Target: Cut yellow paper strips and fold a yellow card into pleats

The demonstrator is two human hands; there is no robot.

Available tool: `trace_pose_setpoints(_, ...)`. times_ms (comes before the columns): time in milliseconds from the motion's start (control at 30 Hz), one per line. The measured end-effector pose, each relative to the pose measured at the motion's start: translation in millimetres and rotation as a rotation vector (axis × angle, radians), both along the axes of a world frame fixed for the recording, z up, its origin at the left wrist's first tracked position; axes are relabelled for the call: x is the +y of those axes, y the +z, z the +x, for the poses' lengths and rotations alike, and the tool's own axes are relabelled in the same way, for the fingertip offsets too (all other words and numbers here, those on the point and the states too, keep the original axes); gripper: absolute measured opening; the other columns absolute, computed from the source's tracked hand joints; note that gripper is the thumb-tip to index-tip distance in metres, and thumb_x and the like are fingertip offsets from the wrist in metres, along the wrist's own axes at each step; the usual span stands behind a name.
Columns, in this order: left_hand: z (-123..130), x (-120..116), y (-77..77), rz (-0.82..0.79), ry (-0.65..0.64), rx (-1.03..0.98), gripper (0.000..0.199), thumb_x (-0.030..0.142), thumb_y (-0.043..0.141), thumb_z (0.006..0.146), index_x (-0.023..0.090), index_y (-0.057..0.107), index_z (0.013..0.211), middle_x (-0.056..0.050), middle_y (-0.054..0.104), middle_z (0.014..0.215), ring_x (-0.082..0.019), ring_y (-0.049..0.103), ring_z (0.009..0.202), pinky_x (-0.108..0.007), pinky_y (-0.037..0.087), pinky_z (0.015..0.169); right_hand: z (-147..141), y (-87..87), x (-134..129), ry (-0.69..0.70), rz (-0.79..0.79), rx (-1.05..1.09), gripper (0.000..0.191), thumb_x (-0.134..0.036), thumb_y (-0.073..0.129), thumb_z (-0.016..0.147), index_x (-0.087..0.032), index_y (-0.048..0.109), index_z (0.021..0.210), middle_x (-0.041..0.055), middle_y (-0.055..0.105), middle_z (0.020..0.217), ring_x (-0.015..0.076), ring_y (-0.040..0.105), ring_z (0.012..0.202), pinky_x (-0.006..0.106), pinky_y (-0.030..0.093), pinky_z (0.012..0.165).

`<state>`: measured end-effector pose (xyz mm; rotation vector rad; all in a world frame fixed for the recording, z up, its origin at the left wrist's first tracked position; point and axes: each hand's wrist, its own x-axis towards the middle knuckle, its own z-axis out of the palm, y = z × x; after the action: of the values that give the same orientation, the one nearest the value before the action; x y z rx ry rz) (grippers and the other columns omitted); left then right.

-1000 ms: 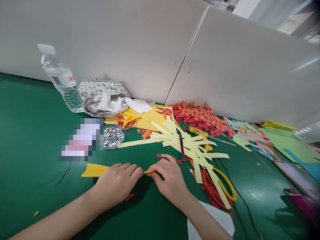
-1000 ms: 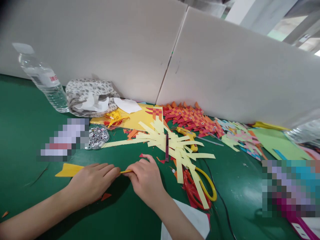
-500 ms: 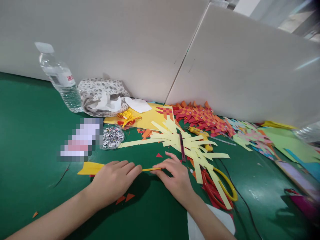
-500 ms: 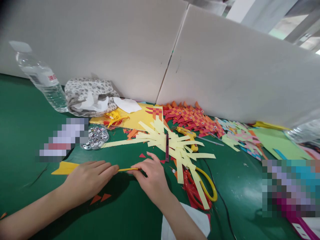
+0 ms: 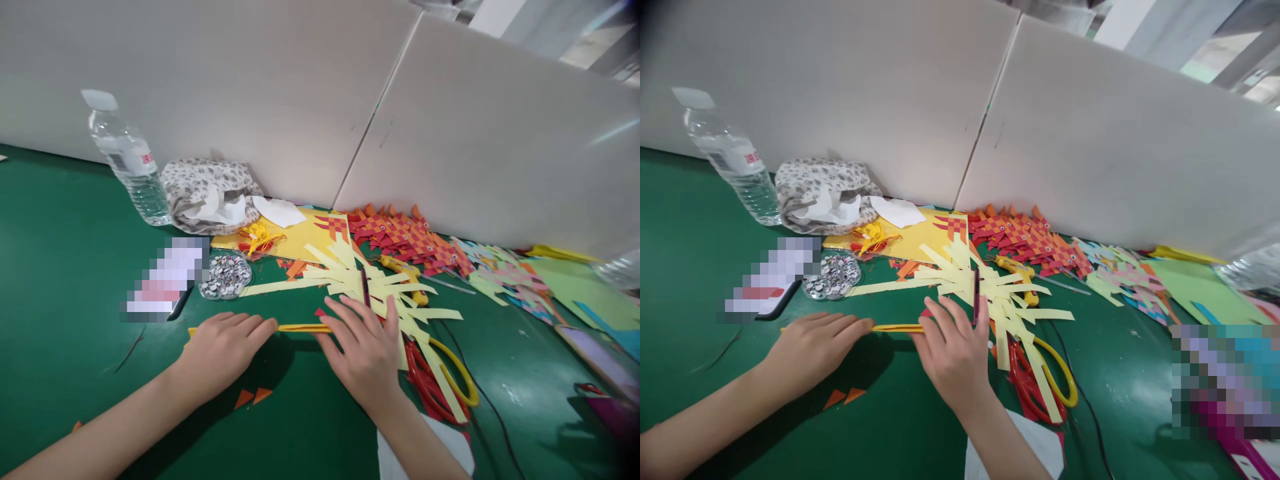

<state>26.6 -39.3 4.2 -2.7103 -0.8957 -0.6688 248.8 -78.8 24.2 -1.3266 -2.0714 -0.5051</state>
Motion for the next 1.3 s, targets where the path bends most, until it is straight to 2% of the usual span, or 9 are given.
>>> trace_pose_setpoints(100, 5.6, -4.0, -2.8, -0.045, -0.054, -0.003, 0.019, 0.011, 0.038, 0.091, 0.018, 0.055, 0.095, 0.001, 0.064, 0.067, -0.015, 0.061, 0.055, -0.027, 0.04, 0.051, -11.3, -2.3, -6.1, 0.024, -0.036, -0.097, 0.011, -0.017, 0.056, 0.088, -0.021, 0.065, 0.093, 0.0038, 0.073, 0.098, 0.0232, 0.063, 0.097, 0.059, 0.004, 0.11)
trace_pose_setpoints(267, 6.0, 1.4, -3.8, -0.056, -0.041, -0.022, 0.014, 0.021, 0.043, 0.094, 0.018, 0.055, 0.102, -0.001, 0.068, 0.076, -0.016, 0.064, 0.063, -0.027, 0.045, 0.056, -6.2, -2.9, -3.3, 0.003, -0.099, -0.136, 0.019, -0.008, 0.05, 0.088, -0.02, 0.065, 0.086, -0.0005, 0.07, 0.07, 0.0195, 0.063, 0.08, 0.059, 0.009, 0.11)
trace_pose_setpoints(433, -2.7, 7.0, -3.7, -0.001, -0.031, -0.036, 0.021, 0.01, 0.041, 0.091, 0.017, 0.058, 0.1, -0.002, 0.07, 0.081, -0.016, 0.065, 0.065, -0.027, 0.045, 0.057, 3.8, 0.4, 3.2, -0.033, -0.103, -0.107, 0.018, -0.012, 0.049, 0.09, -0.02, 0.063, 0.083, -0.0004, 0.069, 0.068, 0.0192, 0.061, 0.077, 0.06, 0.013, 0.108)
trace_pose_setpoints(567, 1.2, 1.2, -4.2, 0.013, -0.055, -0.077, 0.022, 0.009, 0.037, 0.092, 0.017, 0.057, 0.098, -0.001, 0.071, 0.077, -0.014, 0.064, 0.061, -0.027, 0.041, 0.054, -7.7, -2.9, -1.3, 0.012, -0.131, -0.146, 0.019, -0.011, 0.046, 0.09, -0.019, 0.063, 0.092, 0.0031, 0.069, 0.077, 0.02, 0.059, 0.079, 0.058, 0.012, 0.109)
trace_pose_setpoints(667, 6.2, -2.9, -2.5, 0.007, -0.118, -0.077, 0.021, 0.011, 0.037, 0.094, 0.016, 0.057, 0.098, -0.001, 0.071, 0.078, -0.013, 0.065, 0.063, -0.026, 0.04, 0.053, -14.8, -6.8, -4.3, 0.057, -0.144, -0.213, 0.023, -0.006, 0.044, 0.09, -0.018, 0.063, 0.091, 0.002, 0.065, 0.069, 0.018, 0.056, 0.07, 0.054, 0.017, 0.107)
trace_pose_setpoints(867, -0.6, 4.5, 0.4, 0.017, -0.063, -0.115, 0.016, 0.022, 0.043, 0.096, 0.018, 0.058, 0.099, 0.0, 0.072, 0.082, -0.014, 0.066, 0.066, -0.026, 0.041, 0.059, 0.8, -8.2, 2.9, 0.027, -0.174, -0.264, 0.025, -0.006, 0.041, 0.089, -0.018, 0.063, 0.087, 0.0004, 0.057, 0.062, 0.0156, 0.049, 0.06, 0.037, 0.035, 0.081)
trace_pose_setpoints(967, -5.6, 6.4, 0.3, 0.015, -0.053, -0.111, 0.018, 0.019, 0.041, 0.096, 0.018, 0.059, 0.095, 0.001, 0.071, 0.076, -0.012, 0.064, 0.06, -0.026, 0.04, 0.057, 5.8, -7.1, 5.8, 0.048, -0.209, -0.215, 0.022, -0.013, 0.041, 0.091, -0.017, 0.062, 0.084, 0.0012, 0.057, 0.062, 0.0155, 0.048, 0.059, 0.034, 0.033, 0.071)
trace_pose_setpoints(1100, -2.0, 0.3, 0.9, 0.007, -0.096, -0.08, 0.019, 0.018, 0.039, 0.097, 0.018, 0.058, 0.093, 0.003, 0.067, 0.065, -0.011, 0.06, 0.052, -0.026, 0.035, 0.052, -1.0, -8.4, 4.0, 0.102, -0.223, -0.183, 0.024, -0.029, 0.045, 0.093, -0.016, 0.061, 0.082, 0.0026, 0.058, 0.063, 0.0173, 0.05, 0.062, 0.034, 0.032, 0.072)
trace_pose_setpoints(1300, 4.3, 0.1, 0.4, 0.009, -0.107, -0.146, 0.018, 0.027, 0.043, 0.096, 0.02, 0.059, 0.093, 0.005, 0.066, 0.059, -0.012, 0.059, 0.047, -0.026, 0.036, 0.048, -3.3, -12.7, 0.2, 0.149, -0.123, -0.253, 0.024, -0.01, 0.04, 0.093, -0.015, 0.061, 0.083, -0.0011, 0.053, 0.055, 0.0136, 0.043, 0.05, 0.03, 0.023, 0.056)
